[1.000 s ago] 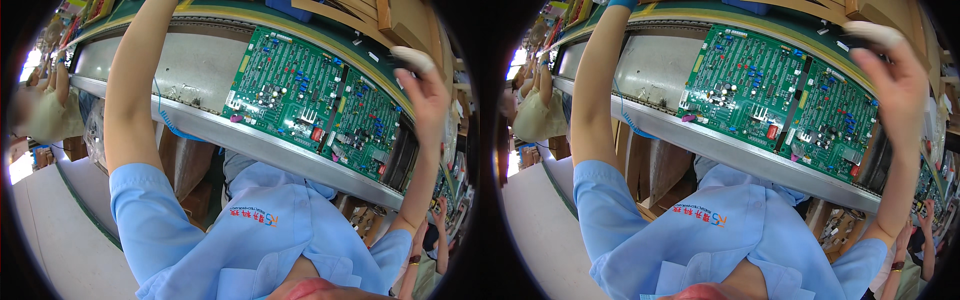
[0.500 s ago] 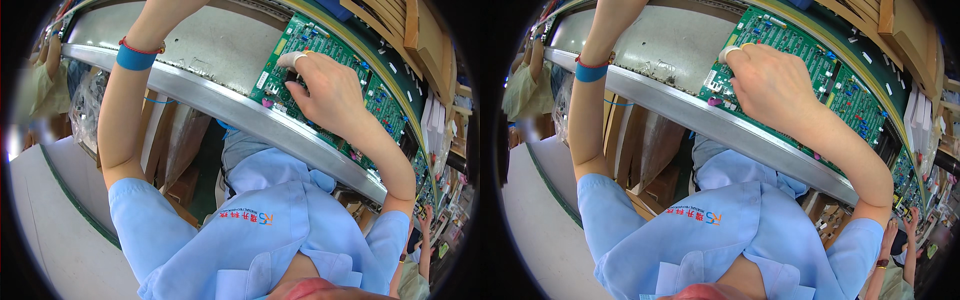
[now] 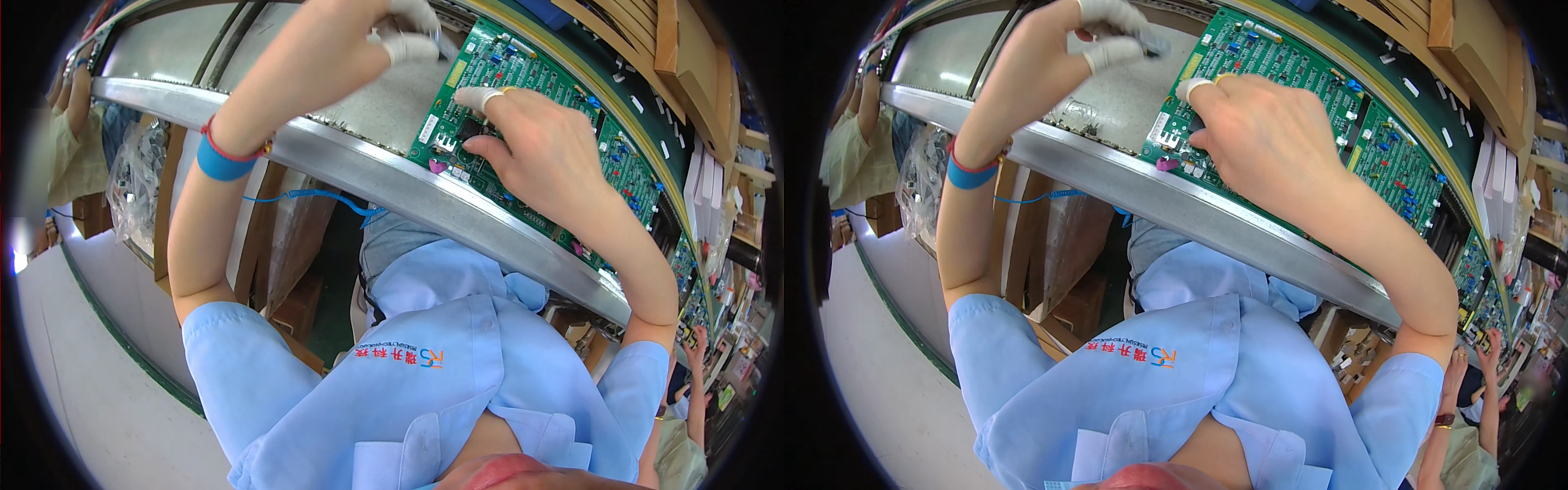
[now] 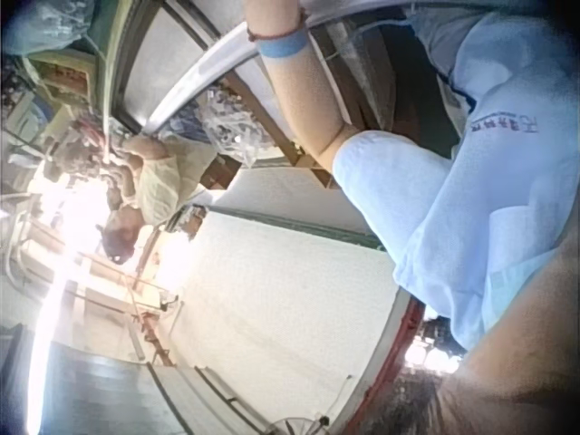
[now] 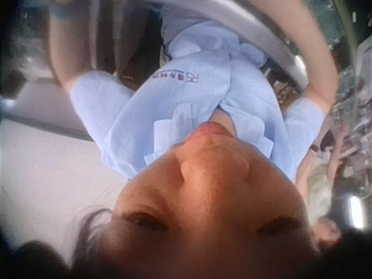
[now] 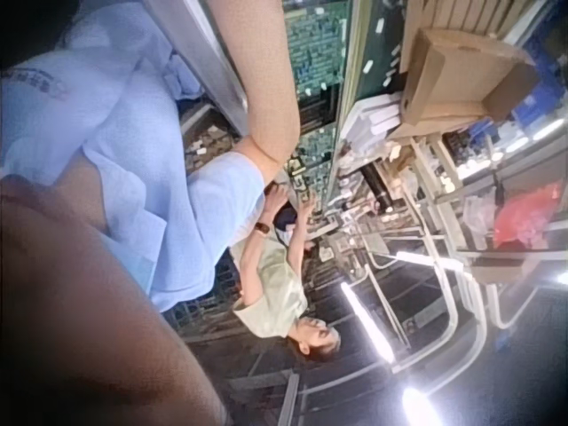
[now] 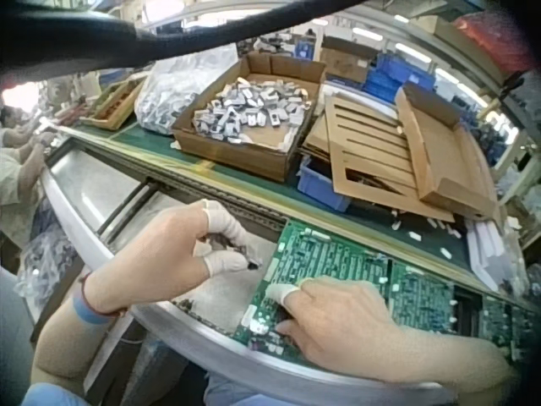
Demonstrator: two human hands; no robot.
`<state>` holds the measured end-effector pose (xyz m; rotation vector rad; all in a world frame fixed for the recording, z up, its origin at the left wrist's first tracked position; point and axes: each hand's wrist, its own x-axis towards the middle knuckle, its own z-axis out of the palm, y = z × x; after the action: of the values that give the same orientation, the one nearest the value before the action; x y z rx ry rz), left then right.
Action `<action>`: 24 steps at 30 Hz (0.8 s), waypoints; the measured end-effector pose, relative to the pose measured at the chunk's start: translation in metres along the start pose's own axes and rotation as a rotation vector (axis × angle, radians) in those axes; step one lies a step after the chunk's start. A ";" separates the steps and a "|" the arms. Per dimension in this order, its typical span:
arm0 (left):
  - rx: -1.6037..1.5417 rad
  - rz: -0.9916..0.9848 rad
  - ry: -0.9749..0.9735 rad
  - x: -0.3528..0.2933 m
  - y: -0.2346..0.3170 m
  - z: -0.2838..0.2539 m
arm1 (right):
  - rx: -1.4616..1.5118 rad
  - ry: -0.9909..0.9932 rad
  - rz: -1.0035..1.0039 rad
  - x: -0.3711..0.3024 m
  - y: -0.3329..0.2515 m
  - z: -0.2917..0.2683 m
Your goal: Assembling components onto printed circuit boards on an industrial assembly line.
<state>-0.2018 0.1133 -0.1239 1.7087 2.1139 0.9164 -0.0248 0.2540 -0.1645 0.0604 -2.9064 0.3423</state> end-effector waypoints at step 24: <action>0.393 0.302 -0.092 -0.014 -0.001 0.052 | 0.321 0.221 0.354 -0.097 0.057 -0.053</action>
<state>-0.1686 0.1153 -0.1670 2.2622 2.1145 0.4953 0.0773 0.3229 -0.1483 -0.4177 -2.6074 0.8161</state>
